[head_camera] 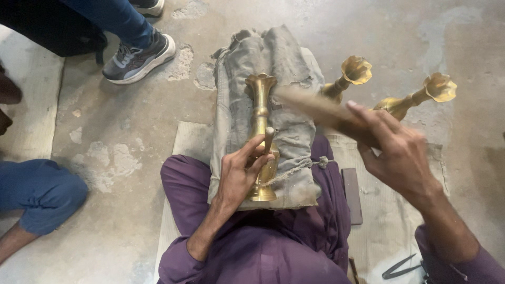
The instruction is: The person sits on the floor holding a brass vase against a cloth-covered sandbag and uses a small punch and a wooden mallet to repeatedly strike the vase's surface, chasing decorative patterns into the metal. The person rotates the vase and repositions the punch to work different areas of the body and neck.
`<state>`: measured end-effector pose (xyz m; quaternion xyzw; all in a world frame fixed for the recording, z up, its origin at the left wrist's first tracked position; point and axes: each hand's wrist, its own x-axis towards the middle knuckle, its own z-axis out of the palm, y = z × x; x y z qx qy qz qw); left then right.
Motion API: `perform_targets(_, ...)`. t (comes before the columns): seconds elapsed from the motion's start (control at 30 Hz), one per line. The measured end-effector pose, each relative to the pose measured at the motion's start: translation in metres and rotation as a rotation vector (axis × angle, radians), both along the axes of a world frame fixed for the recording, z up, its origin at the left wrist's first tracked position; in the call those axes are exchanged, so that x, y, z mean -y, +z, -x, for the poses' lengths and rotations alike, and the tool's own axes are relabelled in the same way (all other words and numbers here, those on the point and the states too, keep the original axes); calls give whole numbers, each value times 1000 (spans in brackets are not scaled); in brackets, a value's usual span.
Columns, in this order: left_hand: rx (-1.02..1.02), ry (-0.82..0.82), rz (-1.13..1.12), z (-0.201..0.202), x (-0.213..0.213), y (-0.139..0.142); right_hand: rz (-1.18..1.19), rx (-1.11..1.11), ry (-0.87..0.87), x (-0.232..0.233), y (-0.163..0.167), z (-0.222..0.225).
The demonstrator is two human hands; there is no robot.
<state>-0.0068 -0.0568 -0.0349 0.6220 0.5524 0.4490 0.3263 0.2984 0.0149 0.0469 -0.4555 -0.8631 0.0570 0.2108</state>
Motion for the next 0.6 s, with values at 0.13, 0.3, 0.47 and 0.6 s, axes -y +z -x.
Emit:
perform_targets(0.13,-10,0,-31,0,2,-4,-189,351,77,2,4,1)
perform_targets(0.3,-5,20,-9,-1,5,-5,-40,24,45,4,1,-4)
perform_targets(0.47,-23,11,7,-2,6,-5,-160,265,39,6,-4,-9)
perform_targets(0.6,-50,24,-52,-3,9,-7,-83,180,50,7,-2,-8)
